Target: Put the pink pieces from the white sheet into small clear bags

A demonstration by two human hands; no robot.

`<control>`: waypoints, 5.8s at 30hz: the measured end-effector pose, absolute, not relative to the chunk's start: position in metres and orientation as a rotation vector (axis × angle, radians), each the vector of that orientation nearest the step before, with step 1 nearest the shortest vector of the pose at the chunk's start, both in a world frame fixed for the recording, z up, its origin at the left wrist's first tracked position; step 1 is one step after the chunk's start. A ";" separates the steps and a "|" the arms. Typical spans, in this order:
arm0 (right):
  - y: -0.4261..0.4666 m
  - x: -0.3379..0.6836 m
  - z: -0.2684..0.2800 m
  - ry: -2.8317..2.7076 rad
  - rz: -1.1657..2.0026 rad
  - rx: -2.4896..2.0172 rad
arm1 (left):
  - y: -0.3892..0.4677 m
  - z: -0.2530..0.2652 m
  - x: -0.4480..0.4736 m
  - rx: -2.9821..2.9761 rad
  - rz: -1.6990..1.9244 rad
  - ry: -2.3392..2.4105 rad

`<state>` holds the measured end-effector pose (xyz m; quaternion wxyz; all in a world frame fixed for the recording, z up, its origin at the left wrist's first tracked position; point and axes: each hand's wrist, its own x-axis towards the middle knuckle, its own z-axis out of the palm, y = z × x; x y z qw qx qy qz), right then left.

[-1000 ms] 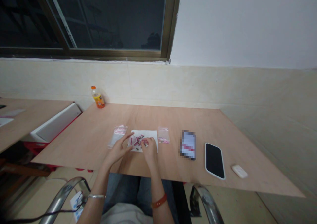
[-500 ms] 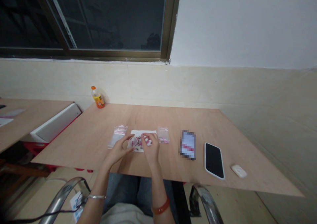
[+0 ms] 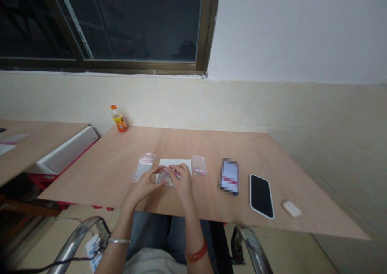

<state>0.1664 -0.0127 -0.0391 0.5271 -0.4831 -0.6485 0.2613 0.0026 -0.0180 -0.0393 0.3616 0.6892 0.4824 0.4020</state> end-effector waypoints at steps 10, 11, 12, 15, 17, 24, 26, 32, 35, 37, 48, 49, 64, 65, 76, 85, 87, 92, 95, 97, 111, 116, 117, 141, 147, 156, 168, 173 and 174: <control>0.002 0.186 -0.087 -1.612 0.591 -1.388 | -0.020 -0.036 0.001 1.767 1.014 1.318; 0.002 0.185 -0.090 -1.635 0.601 -1.405 | -0.020 -0.036 0.001 1.776 1.013 1.314; 0.003 0.185 -0.094 -1.648 0.614 -1.421 | -0.020 -0.036 0.001 1.785 1.014 1.310; 0.002 0.180 -0.103 -1.649 0.680 -1.428 | -0.020 -0.037 0.001 1.806 1.022 1.317; 0.002 0.176 -0.109 -1.657 0.723 -1.428 | -0.019 -0.038 0.001 1.815 1.029 1.328; 0.001 0.169 -0.117 -1.669 0.739 -1.484 | -0.020 -0.038 0.000 1.819 1.023 1.351; 0.001 0.169 -0.116 -1.663 0.741 -1.486 | -0.020 -0.038 -0.001 1.819 1.012 1.356; 0.004 0.169 -0.117 -1.688 0.809 -1.488 | -0.020 -0.038 -0.001 1.788 1.031 1.359; 0.005 0.169 -0.121 -1.681 0.831 -1.491 | -0.020 -0.038 -0.001 1.769 1.045 1.353; 0.005 0.170 -0.125 -1.660 0.835 -1.493 | -0.020 -0.037 0.000 1.764 1.046 1.347; 0.009 0.175 -0.122 -1.596 0.772 -1.406 | -0.020 -0.034 -0.002 1.743 1.069 1.366; 0.010 0.175 -0.120 -1.575 0.767 -1.396 | -0.019 -0.034 -0.002 1.745 1.068 1.373; -0.006 0.171 -0.040 -1.241 0.688 -1.239 | -0.017 -0.044 -0.001 1.841 1.027 1.355; -0.008 0.169 -0.036 -1.242 0.694 -1.227 | -0.017 -0.044 0.000 1.843 1.026 1.355; -0.019 0.159 -0.030 -1.471 0.836 -1.131 | -0.022 -0.028 0.014 1.870 1.059 1.303; -0.030 0.170 -0.027 -1.772 0.880 -1.195 | -0.021 -0.033 0.011 1.829 1.060 1.310; -0.031 0.170 -0.026 -1.788 0.888 -1.185 | -0.021 -0.033 0.012 1.796 1.063 1.315; -0.031 0.173 -0.022 -1.773 0.962 -1.164 | -0.022 -0.034 0.014 1.763 1.091 1.303; -0.029 0.177 -0.018 -1.694 0.986 -1.150 | -0.021 -0.034 0.015 1.725 1.130 1.241; -0.028 0.179 -0.016 -1.631 0.967 -1.135 | -0.021 -0.031 0.015 1.659 1.151 1.161; -0.025 0.181 -0.006 -1.187 1.238 -0.958 | -0.025 -0.009 0.021 1.518 1.253 1.107; -0.021 0.178 -0.010 -1.120 1.224 -0.984 | -0.028 -0.005 0.022 1.502 1.268 1.113; -0.021 0.178 -0.010 -1.129 1.236 -0.983 | -0.028 -0.004 0.021 1.497 1.279 1.122; -0.027 0.173 -0.001 -1.153 1.251 -0.956 | -0.029 -0.006 0.036 1.590 1.355 1.244; -0.027 0.176 -0.003 -1.150 1.184 -0.997 | -0.029 -0.005 0.042 1.617 1.331 1.224; -0.025 0.175 -0.009 -1.175 1.154 -1.028 | -0.030 -0.005 0.045 1.624 1.387 1.230; -0.019 0.192 -0.017 -1.329 1.071 -1.046 | -0.023 -0.016 0.045 1.396 1.389 1.269; -0.021 0.195 -0.011 -1.384 1.071 -1.016 | -0.021 -0.017 0.043 1.303 1.375 1.230; -0.021 0.195 -0.011 -1.383 1.067 -1.013 | -0.021 -0.016 0.043 1.285 1.372 1.236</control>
